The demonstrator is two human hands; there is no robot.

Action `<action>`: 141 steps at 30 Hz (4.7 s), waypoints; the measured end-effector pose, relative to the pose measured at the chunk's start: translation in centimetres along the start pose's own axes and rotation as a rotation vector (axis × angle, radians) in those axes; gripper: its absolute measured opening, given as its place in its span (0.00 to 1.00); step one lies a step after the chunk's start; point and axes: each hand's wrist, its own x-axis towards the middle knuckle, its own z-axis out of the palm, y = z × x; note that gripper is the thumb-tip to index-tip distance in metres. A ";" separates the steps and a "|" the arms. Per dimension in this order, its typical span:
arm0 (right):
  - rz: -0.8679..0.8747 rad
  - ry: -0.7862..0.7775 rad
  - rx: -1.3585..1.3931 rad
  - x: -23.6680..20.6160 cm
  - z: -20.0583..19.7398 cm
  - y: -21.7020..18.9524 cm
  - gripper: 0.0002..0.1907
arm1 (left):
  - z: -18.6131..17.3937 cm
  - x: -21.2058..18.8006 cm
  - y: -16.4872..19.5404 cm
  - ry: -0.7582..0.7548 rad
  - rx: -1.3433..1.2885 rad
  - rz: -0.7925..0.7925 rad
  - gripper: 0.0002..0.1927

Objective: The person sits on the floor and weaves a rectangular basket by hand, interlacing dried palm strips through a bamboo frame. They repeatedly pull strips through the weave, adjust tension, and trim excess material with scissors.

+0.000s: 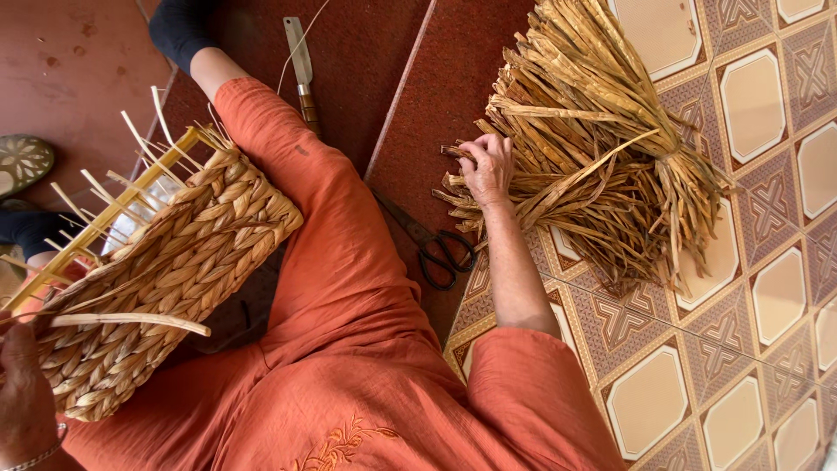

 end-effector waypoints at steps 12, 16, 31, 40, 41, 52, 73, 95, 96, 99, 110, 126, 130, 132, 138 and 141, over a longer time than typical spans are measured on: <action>-0.615 -0.247 0.822 -0.9 -2.1 -19.7 0.09 | 6.1 0.0 20.1 -0.112 -0.091 0.560 0.26; -0.995 -0.176 0.840 -1.7 -4.3 -28.1 0.12 | 6.5 1.3 22.0 -0.111 0.022 0.587 0.16; -1.354 -0.445 0.655 -2.7 -9.7 -35.1 0.12 | -1.7 -3.6 16.4 -0.287 0.003 0.402 0.04; -1.469 -0.238 0.462 0.1 -11.4 -30.9 0.14 | -7.1 -4.6 13.6 -0.417 -0.170 0.277 0.07; -1.463 -0.150 0.462 1.0 -11.4 -30.3 0.12 | -8.1 -4.5 13.0 -0.429 -0.199 0.235 0.08; -1.133 0.169 0.104 11.5 -9.1 -23.9 0.11 | -10.4 -1.9 7.0 -0.081 -0.165 -0.134 0.09; -1.154 -0.355 0.667 -0.3 0.7 -40.6 0.07 | 0.9 -0.1 8.6 0.126 -0.285 0.229 0.15; -1.035 -0.311 0.515 0.4 6.4 -47.0 0.12 | 1.2 4.4 5.1 0.345 0.257 0.495 0.06; -1.044 -0.302 0.477 0.5 6.8 -47.1 0.12 | 1.1 4.4 5.1 0.354 0.299 0.521 0.06; -1.083 -0.245 0.402 0.2 7.9 -47.6 0.13 | 1.2 4.5 4.8 0.294 0.311 0.547 0.07; -0.889 -0.589 0.579 1.3 5.2 -45.7 0.10 | 3.9 9.4 3.7 0.187 0.153 0.115 0.10; -1.171 -0.401 0.297 1.1 3.7 -43.1 0.12 | 4.1 11.6 3.6 -0.048 0.046 0.014 0.09; -1.015 -0.520 0.446 3.0 2.5 -43.4 0.08 | 2.3 10.5 3.4 -0.072 -0.257 0.208 0.13; -1.045 -0.435 0.485 3.3 1.9 -44.1 0.07 | 1.2 10.3 3.1 -0.143 -0.276 0.379 0.20; -1.058 -0.400 0.684 3.7 3.1 -46.8 0.05 | 0.4 10.6 4.4 -0.346 -0.157 0.283 0.15; -0.812 -0.647 0.791 5.4 4.0 -46.5 0.05 | 1.4 10.5 5.8 -0.323 0.022 0.042 0.16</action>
